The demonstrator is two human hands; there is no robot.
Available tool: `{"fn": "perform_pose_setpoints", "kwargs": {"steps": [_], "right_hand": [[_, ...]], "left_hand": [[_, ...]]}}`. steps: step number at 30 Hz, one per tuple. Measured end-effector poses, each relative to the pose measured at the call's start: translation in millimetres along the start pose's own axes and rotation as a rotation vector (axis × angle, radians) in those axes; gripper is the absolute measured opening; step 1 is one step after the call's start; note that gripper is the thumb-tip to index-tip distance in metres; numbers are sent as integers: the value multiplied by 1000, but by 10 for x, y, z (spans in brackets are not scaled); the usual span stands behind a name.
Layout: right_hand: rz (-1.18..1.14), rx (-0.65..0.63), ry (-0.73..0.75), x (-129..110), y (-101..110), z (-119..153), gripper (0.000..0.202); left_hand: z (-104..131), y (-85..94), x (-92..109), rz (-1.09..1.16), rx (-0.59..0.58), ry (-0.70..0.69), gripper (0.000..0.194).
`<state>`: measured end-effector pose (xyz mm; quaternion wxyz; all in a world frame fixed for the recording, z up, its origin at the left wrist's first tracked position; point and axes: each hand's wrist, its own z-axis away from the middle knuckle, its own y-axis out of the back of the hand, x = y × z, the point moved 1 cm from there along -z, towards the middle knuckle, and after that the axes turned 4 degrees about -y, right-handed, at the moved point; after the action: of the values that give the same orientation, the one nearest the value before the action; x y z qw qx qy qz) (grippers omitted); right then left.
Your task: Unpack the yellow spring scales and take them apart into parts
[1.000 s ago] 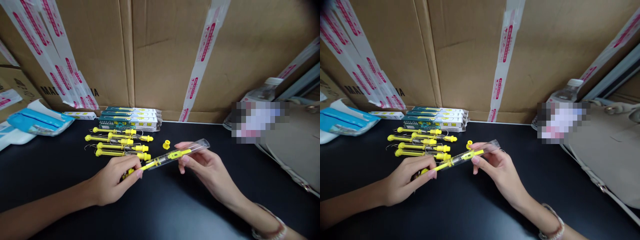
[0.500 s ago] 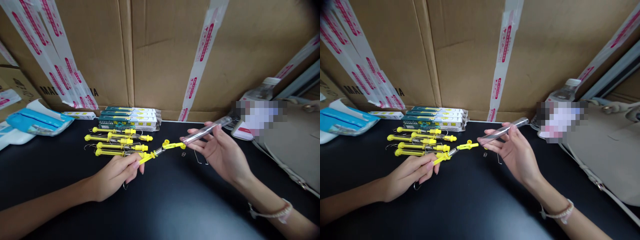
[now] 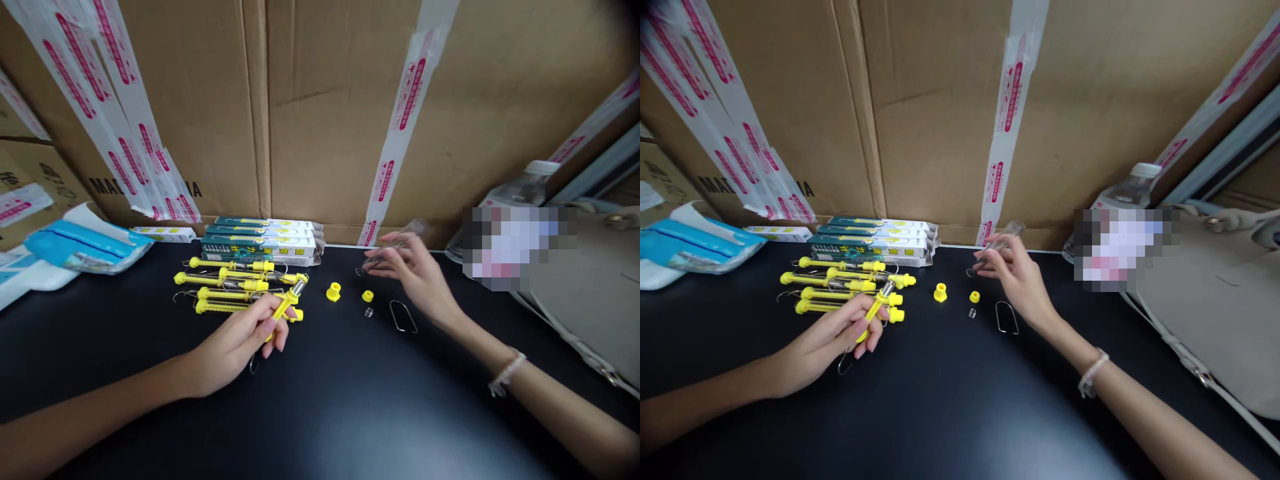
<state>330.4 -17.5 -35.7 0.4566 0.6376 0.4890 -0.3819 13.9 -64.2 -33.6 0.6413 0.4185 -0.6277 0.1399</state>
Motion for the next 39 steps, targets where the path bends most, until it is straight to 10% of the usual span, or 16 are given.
{"fn": "perform_pose_setpoints", "kwargs": {"steps": [13,29,33,36,39], "right_hand": [[254,-256,83,-98,-470,-474,29],[357,-228,-31,-12,-496,-428,48],[411,-35,-36,-183,-357,-278,72],[445,183,194,-527,-319,37,56],[331,91,266,-756,-451,412,33]], "left_hand": [[-10,6,32,65,18,11,33],[23,-1,-36,11,31,-82,47],[27,2,-59,31,31,-105,45],[30,2,-43,26,37,-91,44],[34,-2,-29,14,41,-75,43]]}}
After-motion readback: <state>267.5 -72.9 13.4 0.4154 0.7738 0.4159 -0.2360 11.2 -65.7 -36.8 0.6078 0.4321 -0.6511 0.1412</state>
